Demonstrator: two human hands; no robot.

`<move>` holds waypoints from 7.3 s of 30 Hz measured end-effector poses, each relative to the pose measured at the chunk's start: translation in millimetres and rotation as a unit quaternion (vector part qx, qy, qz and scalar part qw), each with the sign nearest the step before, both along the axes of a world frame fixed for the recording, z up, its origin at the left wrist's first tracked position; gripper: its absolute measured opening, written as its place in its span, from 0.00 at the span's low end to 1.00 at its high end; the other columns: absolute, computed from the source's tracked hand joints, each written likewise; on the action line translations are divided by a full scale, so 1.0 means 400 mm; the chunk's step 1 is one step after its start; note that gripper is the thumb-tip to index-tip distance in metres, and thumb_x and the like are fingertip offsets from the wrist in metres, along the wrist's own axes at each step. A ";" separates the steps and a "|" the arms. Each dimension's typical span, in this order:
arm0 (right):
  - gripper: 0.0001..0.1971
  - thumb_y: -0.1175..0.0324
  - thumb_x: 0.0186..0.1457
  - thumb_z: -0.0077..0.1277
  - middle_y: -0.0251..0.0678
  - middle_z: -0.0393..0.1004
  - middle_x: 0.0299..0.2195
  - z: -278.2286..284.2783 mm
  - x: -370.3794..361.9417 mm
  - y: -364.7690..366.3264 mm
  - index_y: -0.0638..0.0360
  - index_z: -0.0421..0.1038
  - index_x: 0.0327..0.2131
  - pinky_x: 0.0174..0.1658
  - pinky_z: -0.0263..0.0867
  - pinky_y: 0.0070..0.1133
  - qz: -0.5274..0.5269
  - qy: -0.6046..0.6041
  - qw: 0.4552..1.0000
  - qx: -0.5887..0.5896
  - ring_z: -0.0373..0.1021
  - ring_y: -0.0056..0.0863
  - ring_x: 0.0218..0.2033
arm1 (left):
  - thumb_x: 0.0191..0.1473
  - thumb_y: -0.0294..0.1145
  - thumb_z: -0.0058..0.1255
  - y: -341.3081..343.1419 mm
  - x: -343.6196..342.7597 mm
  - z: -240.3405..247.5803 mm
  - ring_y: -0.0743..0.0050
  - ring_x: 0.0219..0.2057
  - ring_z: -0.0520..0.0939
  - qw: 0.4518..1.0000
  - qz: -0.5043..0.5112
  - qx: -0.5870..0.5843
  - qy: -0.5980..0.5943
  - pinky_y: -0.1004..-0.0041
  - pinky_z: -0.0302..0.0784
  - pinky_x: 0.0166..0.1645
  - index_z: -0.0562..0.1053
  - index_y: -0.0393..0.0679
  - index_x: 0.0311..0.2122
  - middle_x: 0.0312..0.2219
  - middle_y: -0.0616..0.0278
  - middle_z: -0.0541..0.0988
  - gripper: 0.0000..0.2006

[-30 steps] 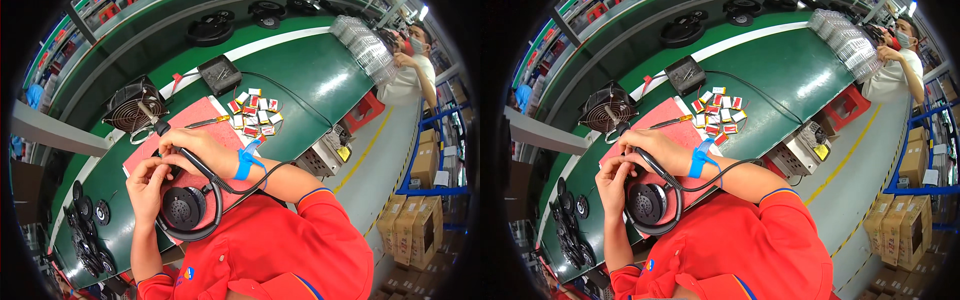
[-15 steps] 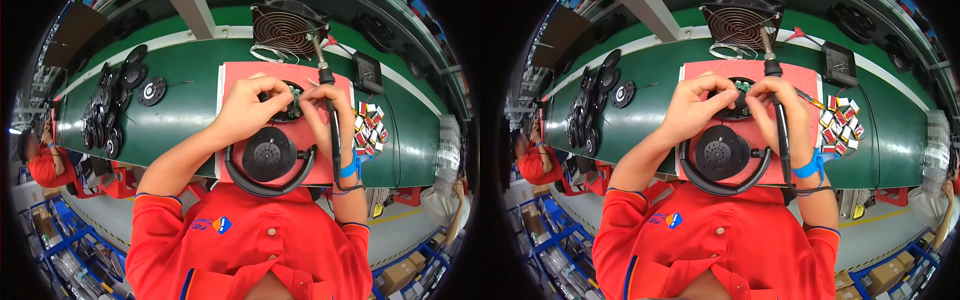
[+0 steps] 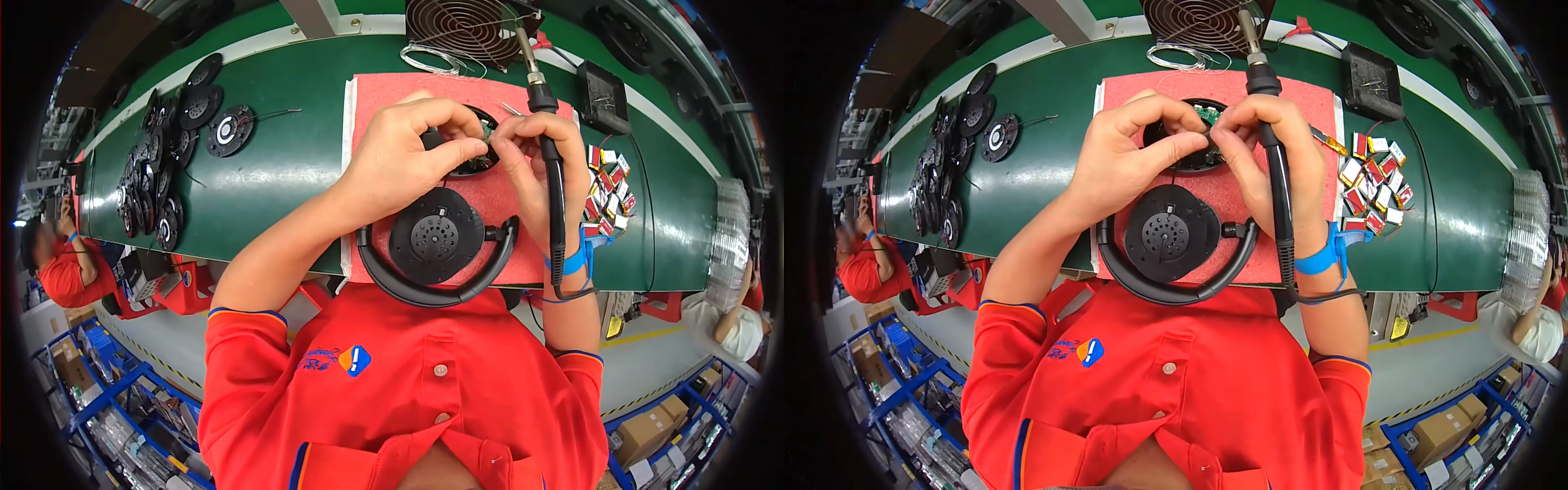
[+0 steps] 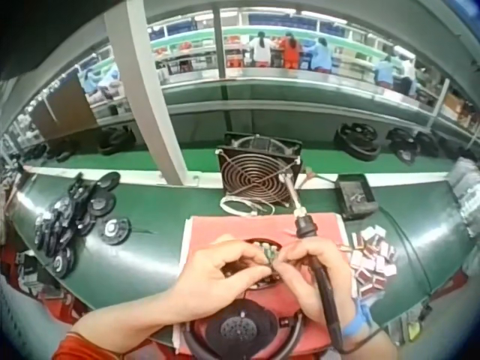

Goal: Soldering wires onto a printed circuit board inside a headphone ear cup.

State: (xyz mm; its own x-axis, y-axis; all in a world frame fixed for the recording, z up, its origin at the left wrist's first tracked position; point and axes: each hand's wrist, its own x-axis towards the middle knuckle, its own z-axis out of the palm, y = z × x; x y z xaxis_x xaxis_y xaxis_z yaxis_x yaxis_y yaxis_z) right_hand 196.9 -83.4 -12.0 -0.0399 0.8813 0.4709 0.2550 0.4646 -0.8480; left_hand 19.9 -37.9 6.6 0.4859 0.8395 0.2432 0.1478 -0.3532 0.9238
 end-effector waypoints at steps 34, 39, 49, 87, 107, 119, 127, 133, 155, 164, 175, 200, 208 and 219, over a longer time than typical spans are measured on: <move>0.16 0.86 0.49 0.51 0.37 0.69 0.35 -0.007 -0.015 -0.006 0.62 0.62 0.40 0.38 0.64 0.16 0.004 -0.021 0.999 0.024 0.68 0.20 0.35 | 0.47 0.28 0.55 -0.013 0.011 -0.011 0.80 0.27 0.73 0.995 0.033 -0.073 -0.063 0.76 0.69 0.33 0.77 0.37 0.28 0.22 0.65 0.77 0.05; 0.15 0.86 0.49 0.51 0.38 0.71 0.34 -0.005 -0.010 0.000 0.62 0.62 0.40 0.38 0.64 0.16 0.004 -0.001 1.000 0.024 0.68 0.20 0.35 | 0.47 0.28 0.55 -0.012 0.010 -0.006 0.80 0.27 0.73 0.996 0.033 -0.064 -0.043 0.76 0.69 0.33 0.77 0.37 0.28 0.22 0.65 0.77 0.05; 0.14 0.85 0.51 0.50 0.38 0.71 0.33 -0.004 -0.008 -0.001 0.62 0.62 0.39 0.37 0.64 0.16 -0.010 0.008 1.000 0.012 0.68 0.20 0.33 | 0.47 0.28 0.56 -0.012 0.010 -0.005 0.76 0.29 0.73 0.999 0.030 -0.007 -0.009 0.76 0.69 0.33 0.77 0.38 0.29 0.23 0.64 0.77 0.05; 0.08 0.80 0.55 0.48 0.37 0.74 0.28 0.014 0.005 -0.008 0.63 0.64 0.39 0.33 0.64 0.14 -0.100 0.001 0.992 0.083 0.67 0.17 0.26 | 0.44 0.27 0.57 0.056 0.019 -0.005 0.66 0.38 0.74 0.978 0.036 0.165 0.124 0.71 0.66 0.48 0.77 0.39 0.27 0.31 0.62 0.78 0.04; 0.25 0.55 0.61 0.40 0.33 0.69 0.14 0.048 0.057 -0.039 0.67 0.72 0.20 0.18 0.48 0.18 -0.082 -0.035 0.978 0.188 0.55 0.20 0.14 | 0.41 0.28 0.56 0.065 0.016 -0.062 0.63 0.43 0.72 0.983 0.018 0.116 0.138 0.69 0.64 0.52 0.77 0.39 0.24 0.36 0.62 0.78 0.04; 0.28 0.54 0.62 0.36 0.39 0.70 0.15 0.056 0.039 -0.037 0.68 0.70 0.19 0.20 0.50 0.20 -0.096 -0.109 0.981 0.132 0.58 0.23 0.16 | 0.43 0.29 0.56 0.069 0.014 -0.057 0.65 0.43 0.72 0.986 0.004 0.094 0.137 0.69 0.62 0.52 0.77 0.39 0.25 0.36 0.63 0.78 0.05; 0.26 0.57 0.62 0.37 0.40 0.71 0.16 0.049 0.041 -0.028 0.69 0.70 0.19 0.20 0.51 0.19 -0.080 -0.106 0.981 0.143 0.59 0.23 0.16 | 0.39 0.29 0.55 0.068 0.022 -0.067 0.60 0.42 0.72 0.988 0.024 0.104 0.110 0.68 0.67 0.48 0.78 0.40 0.22 0.33 0.62 0.78 0.05; 0.25 0.59 0.62 0.37 0.41 0.71 0.16 0.050 0.040 -0.029 0.69 0.70 0.19 0.20 0.52 0.19 -0.074 -0.105 0.981 0.147 0.59 0.23 0.16 | 0.40 0.28 0.54 0.068 0.023 -0.068 0.60 0.42 0.72 0.986 0.025 0.116 0.116 0.68 0.68 0.47 0.77 0.39 0.22 0.33 0.61 0.78 0.04; 0.29 0.53 0.64 0.30 0.40 0.70 0.16 0.045 0.059 -0.040 0.67 0.70 0.21 0.22 0.51 0.21 -0.130 -0.097 0.974 0.157 0.59 0.24 0.16 | 0.39 0.27 0.55 0.063 0.026 -0.063 0.59 0.42 0.72 0.981 0.028 0.138 0.135 0.67 0.67 0.48 0.78 0.40 0.23 0.32 0.63 0.79 0.04; 0.28 0.53 0.64 0.31 0.40 0.71 0.18 0.038 0.059 -0.031 0.67 0.70 0.23 0.23 0.53 0.20 -0.135 -0.083 0.972 0.173 0.60 0.23 0.17 | 0.38 0.27 0.55 0.061 0.034 -0.062 0.58 0.41 0.72 0.973 0.041 0.188 0.126 0.65 0.67 0.47 0.76 0.40 0.22 0.32 0.63 0.78 0.03; 0.28 0.54 0.64 0.32 0.39 0.71 0.19 0.026 0.062 -0.025 0.68 0.70 0.23 0.21 0.53 0.19 -0.148 -0.067 0.969 0.188 0.60 0.23 0.18 | 0.38 0.27 0.54 0.055 0.038 -0.072 0.55 0.43 0.71 0.966 0.062 0.207 0.141 0.65 0.67 0.49 0.76 0.39 0.22 0.37 0.58 0.77 0.03; 0.21 0.59 0.60 0.42 0.34 0.74 0.21 0.024 0.066 -0.026 0.66 0.73 0.23 0.22 0.51 0.17 -0.139 0.000 0.971 0.196 0.58 0.19 0.18 | 0.41 0.27 0.53 0.063 0.039 -0.063 0.56 0.45 0.72 0.984 -0.003 0.130 0.119 0.67 0.67 0.51 0.75 0.37 0.25 0.37 0.55 0.76 0.05; 0.21 0.59 0.60 0.42 0.34 0.74 0.21 0.021 0.068 -0.024 0.66 0.73 0.23 0.22 0.51 0.17 -0.135 -0.002 0.971 0.198 0.57 0.19 0.17 | 0.42 0.27 0.52 0.065 0.037 -0.060 0.57 0.45 0.72 0.991 -0.006 0.104 0.082 0.67 0.66 0.51 0.74 0.37 0.24 0.37 0.56 0.77 0.05; 0.20 0.57 0.59 0.46 0.35 0.74 0.21 0.021 0.063 -0.019 0.67 0.74 0.29 0.22 0.55 0.16 -0.124 -0.007 0.969 0.214 0.59 0.19 0.18 | 0.44 0.27 0.52 0.065 0.033 -0.057 0.60 0.44 0.73 0.996 -0.009 0.056 0.062 0.68 0.66 0.51 0.74 0.37 0.24 0.35 0.58 0.78 0.05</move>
State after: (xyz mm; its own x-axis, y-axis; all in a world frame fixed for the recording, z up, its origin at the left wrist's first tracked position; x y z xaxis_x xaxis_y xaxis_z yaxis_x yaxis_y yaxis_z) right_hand 221.9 -91.0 -3.5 0.1390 0.5887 0.7963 0.4143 0.6958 -0.5867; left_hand 33.1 -11.9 -16.2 0.5332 0.8013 0.2712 0.2513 -0.4561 0.8537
